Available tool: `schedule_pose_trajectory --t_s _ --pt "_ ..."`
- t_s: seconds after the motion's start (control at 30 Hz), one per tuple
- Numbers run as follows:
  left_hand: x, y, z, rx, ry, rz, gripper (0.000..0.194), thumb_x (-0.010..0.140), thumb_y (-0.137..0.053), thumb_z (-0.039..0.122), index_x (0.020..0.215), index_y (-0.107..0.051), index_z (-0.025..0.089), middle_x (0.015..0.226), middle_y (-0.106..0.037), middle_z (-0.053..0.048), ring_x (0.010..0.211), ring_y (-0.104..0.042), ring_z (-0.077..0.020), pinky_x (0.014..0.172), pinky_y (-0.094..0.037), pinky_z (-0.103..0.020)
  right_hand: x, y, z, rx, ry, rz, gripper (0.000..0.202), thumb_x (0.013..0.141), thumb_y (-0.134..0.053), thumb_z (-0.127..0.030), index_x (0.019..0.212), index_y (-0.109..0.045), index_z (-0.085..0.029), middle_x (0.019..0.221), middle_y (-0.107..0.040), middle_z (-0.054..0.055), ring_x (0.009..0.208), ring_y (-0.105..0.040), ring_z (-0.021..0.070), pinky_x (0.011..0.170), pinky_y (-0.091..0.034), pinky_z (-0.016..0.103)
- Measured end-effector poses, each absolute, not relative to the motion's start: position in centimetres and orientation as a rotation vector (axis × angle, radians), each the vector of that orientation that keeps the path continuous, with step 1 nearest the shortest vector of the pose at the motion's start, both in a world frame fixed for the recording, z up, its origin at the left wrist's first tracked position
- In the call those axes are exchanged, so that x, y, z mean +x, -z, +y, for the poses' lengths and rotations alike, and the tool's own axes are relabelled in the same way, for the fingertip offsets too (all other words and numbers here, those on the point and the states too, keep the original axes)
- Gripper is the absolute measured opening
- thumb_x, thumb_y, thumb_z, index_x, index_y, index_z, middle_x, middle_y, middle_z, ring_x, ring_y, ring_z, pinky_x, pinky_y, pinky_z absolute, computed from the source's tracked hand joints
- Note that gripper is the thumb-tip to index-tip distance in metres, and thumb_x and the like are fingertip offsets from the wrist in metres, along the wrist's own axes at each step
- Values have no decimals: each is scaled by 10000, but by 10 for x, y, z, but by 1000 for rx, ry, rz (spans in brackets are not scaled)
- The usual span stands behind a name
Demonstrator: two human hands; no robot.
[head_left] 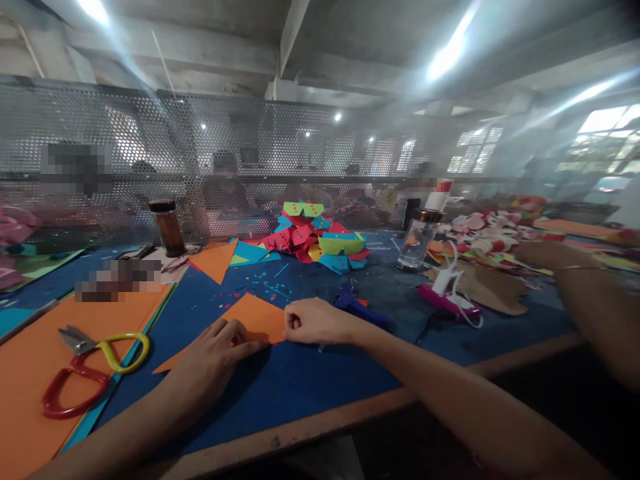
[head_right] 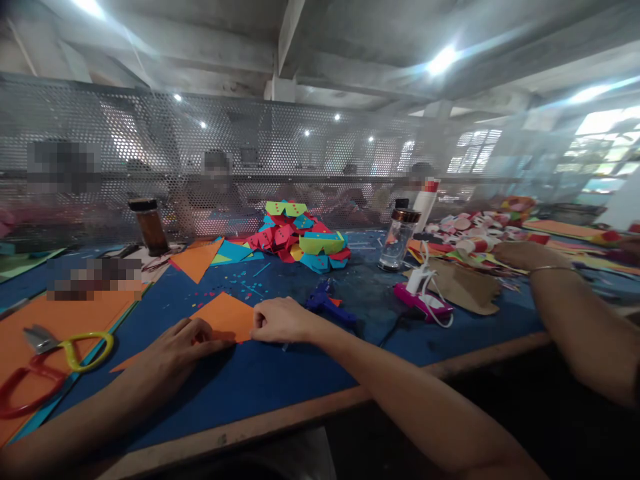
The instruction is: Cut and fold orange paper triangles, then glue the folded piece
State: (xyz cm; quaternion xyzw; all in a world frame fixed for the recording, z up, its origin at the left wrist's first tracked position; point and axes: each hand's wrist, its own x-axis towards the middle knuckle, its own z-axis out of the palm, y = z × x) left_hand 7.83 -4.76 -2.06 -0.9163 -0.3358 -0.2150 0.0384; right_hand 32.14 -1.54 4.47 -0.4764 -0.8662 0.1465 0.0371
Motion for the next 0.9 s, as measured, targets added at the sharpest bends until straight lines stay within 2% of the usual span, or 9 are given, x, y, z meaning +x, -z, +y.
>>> schedule_pose_trajectory --t_s 0.17,0.4,0.57,0.9 --pt "79 19 -49 -2819 658 -1050 519 912 -416 29 1271 -576 367 986 -542 -47 853 -514 -210 770 -458 -360 328 -44 -13 -1422 -457 -2675 118 782 -606 -314 728 -616 -209 779 -703 -18 704 -620 151 597 -385 240" --pt "77 21 -47 -2842 631 -1047 498 940 -397 70 1313 -541 367 998 -526 -46 863 -508 -201 783 -465 -357 335 -49 -12 -1427 -506 -2680 107 796 -604 -290 742 -630 -201 780 -699 -7 697 -627 148 588 -398 230" --pt "76 23 -45 -2848 642 -1035 493 934 -416 77 1304 -549 375 992 -533 -44 856 -512 -202 777 -468 -352 335 -51 -13 -1419 -556 -2688 197 807 -638 -390 783 -646 -195 786 -707 4 709 -637 153 574 -408 221" --pt "77 20 -46 -2858 630 -1023 528 922 -398 46 1323 -528 364 989 -516 -49 862 -514 -205 776 -477 -372 337 -54 -13 -1455 -531 -2715 52 749 -598 -230 760 -642 -206 761 -697 -10 688 -629 142 566 -376 215"
